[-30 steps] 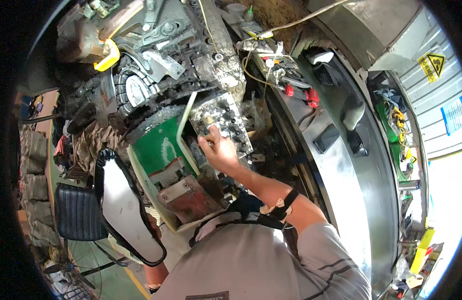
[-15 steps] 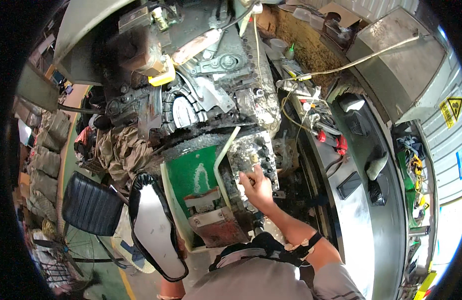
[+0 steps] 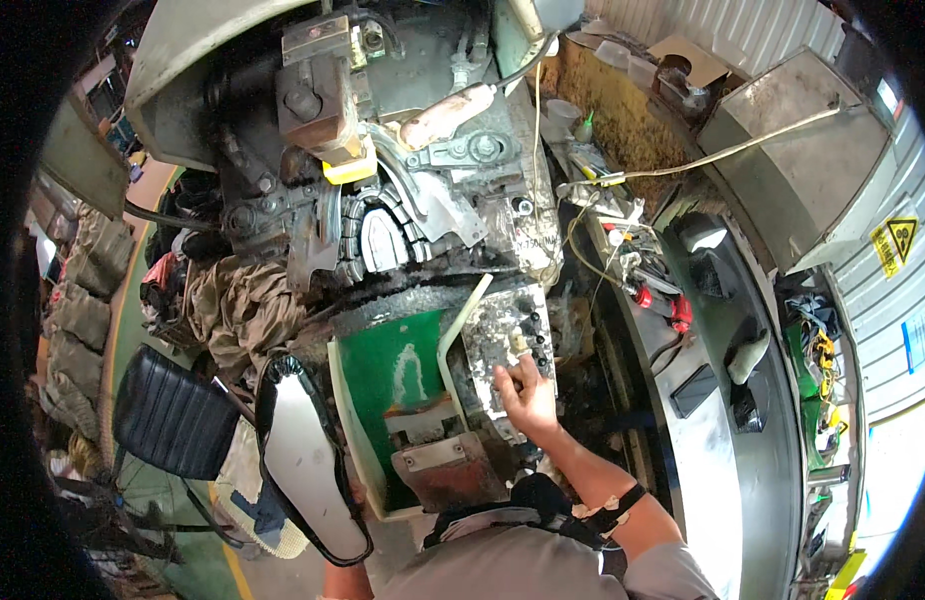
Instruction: Operating a shoe lasting machine to shape the upper of a leather dress shoe over a last.
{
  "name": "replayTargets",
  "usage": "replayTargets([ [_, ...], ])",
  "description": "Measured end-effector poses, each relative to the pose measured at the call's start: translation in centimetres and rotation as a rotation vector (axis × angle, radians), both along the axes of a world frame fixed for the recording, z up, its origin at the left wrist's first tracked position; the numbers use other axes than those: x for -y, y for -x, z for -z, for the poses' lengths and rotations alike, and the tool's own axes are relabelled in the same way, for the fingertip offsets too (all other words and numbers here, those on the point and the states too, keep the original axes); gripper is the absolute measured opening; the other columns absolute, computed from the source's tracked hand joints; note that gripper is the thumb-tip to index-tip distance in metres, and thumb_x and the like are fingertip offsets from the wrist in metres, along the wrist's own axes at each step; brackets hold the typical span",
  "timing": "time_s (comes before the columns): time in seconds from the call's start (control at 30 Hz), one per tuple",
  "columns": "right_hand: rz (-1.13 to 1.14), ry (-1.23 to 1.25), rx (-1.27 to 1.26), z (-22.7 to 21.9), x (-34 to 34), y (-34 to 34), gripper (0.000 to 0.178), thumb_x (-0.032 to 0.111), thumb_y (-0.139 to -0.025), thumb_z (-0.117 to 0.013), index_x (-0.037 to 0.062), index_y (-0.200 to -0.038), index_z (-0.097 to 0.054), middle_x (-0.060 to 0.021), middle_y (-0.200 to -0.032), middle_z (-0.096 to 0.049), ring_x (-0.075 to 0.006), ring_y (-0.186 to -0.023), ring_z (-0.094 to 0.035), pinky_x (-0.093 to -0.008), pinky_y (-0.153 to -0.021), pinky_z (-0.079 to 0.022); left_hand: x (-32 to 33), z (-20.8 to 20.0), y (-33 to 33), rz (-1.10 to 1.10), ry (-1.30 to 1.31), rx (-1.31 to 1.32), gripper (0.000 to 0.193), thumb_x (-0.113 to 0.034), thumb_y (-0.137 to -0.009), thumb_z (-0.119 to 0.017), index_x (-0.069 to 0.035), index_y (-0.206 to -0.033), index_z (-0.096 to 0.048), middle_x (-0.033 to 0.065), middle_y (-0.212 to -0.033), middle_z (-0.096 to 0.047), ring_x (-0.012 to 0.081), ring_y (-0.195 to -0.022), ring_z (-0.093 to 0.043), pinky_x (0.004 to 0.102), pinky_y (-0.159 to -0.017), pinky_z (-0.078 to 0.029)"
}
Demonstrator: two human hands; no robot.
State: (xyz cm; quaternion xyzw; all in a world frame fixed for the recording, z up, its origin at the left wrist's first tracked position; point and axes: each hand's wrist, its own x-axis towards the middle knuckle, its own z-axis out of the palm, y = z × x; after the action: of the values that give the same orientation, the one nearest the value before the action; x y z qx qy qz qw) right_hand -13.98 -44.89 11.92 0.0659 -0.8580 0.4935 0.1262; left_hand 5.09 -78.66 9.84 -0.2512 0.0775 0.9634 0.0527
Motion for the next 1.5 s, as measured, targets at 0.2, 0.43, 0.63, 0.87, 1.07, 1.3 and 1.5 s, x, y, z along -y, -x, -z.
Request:
replayTargets([
  [0.2, 0.007, 0.014, 0.011, -0.5, 0.3, 0.0, 0.023, 0.015, -0.097, -0.062, -0.0031, -0.098, -0.048, -0.0123, -0.065, -0.067, -0.0183, -0.051, -0.063, -0.0323, -0.05, -0.046, 0.8, 0.6, -0.8, -0.098, -0.129, 0.099, 0.069, -0.054, -0.092, -0.058, 0.003, -0.129, -0.05, 0.0219, -0.103, -0.062, 0.0345, -0.08, -0.064, 0.0458, -0.056, -0.055],
  [0.43, 0.03, 0.008, -0.127, 1.2, 0.0, 0.3, 0.026, 0.014, -0.097, -0.062, -0.0036, -0.112, -0.049, -0.0091, -0.055, -0.052, -0.0203, -0.041, -0.048, -0.0366, -0.041, -0.037, 1.9, -0.6, 0.9, 0.143, 0.414, -0.022, 0.057, -0.049, -0.095, -0.053, 0.004, -0.115, -0.056, 0.0176, -0.084, -0.063, 0.0275, -0.065, -0.063, 0.0372, -0.048, -0.05],
  [0.63, 0.047, -0.011, -0.03, 1.3, -0.3, 0.5, 0.034, 0.015, -0.097, -0.063, -0.0076, -0.117, -0.048, -0.0143, -0.058, -0.057, -0.0315, -0.045, -0.057, -0.0403, -0.042, -0.039, -1.4, -3.6, 1.1, 0.338, 0.532, 0.038, 0.064, -0.052, -0.094, -0.051, 0.005, -0.122, -0.055, 0.0208, -0.096, -0.066, 0.0322, -0.078, -0.066, 0.0417, -0.062, -0.054],
  [0.87, 0.061, 0.037, 0.11, -0.6, 0.0, -0.1, 0.033, 0.025, -0.097, -0.064, -0.0042, -0.111, -0.056, -0.0153, -0.071, -0.067, -0.0267, -0.057, -0.065, -0.0374, -0.054, -0.049, -3.6, -4.2, 1.3, 0.394, 0.514, 0.003, 0.067, -0.053, -0.093, -0.051, 0.005, -0.127, -0.054, 0.023, -0.102, -0.067, 0.0344, -0.083, -0.067, 0.0437, -0.068, -0.056],
  [1.07, -0.373, 0.731, 0.306, -12.7, 3.2, -3.7, 0.049, 0.035, -0.1, -0.06, 0.0009, -0.134, -0.053, -0.009, -0.124, -0.065, -0.0154, -0.117, -0.056, -0.0339, -0.105, -0.039, -4.2, -4.1, 2.4, 0.4, 0.426, -0.067, 0.067, -0.053, -0.094, -0.05, 0.005, -0.128, -0.053, 0.0239, -0.102, -0.066, 0.0341, -0.082, -0.067, 0.0433, -0.065, -0.056],
  [1.3, -0.463, 0.99, 0.346, -15.0, -0.1, -5.1, 0.061, 0.028, -0.102, -0.059, -0.0037, -0.15, -0.035, -0.0033, -0.127, -0.058, -0.0083, -0.107, -0.05, -0.0242, -0.095, -0.042, -8.2, -4.4, 4.7, 0.656, 0.298, -0.127, 0.067, -0.052, -0.094, -0.05, 0.005, -0.13, -0.052, 0.0249, -0.103, -0.065, 0.0339, -0.081, -0.067, 0.0428, -0.062, -0.055],
  [1.5, -0.219, 0.93, 0.402, -13.8, -9.5, -8.7, 0.075, 0.038, -0.092, -0.073, -0.0089, -0.142, -0.044, -0.005, -0.104, -0.066, -0.0076, -0.091, -0.057, -0.0227, -0.074, -0.047, -15.2, -8.3, 4.3, 1.115, 0.13, -0.182, 0.067, -0.051, -0.095, -0.05, 0.005, -0.132, -0.051, 0.0258, -0.104, -0.064, 0.0337, -0.079, -0.066, 0.0423, -0.06, -0.055],
])
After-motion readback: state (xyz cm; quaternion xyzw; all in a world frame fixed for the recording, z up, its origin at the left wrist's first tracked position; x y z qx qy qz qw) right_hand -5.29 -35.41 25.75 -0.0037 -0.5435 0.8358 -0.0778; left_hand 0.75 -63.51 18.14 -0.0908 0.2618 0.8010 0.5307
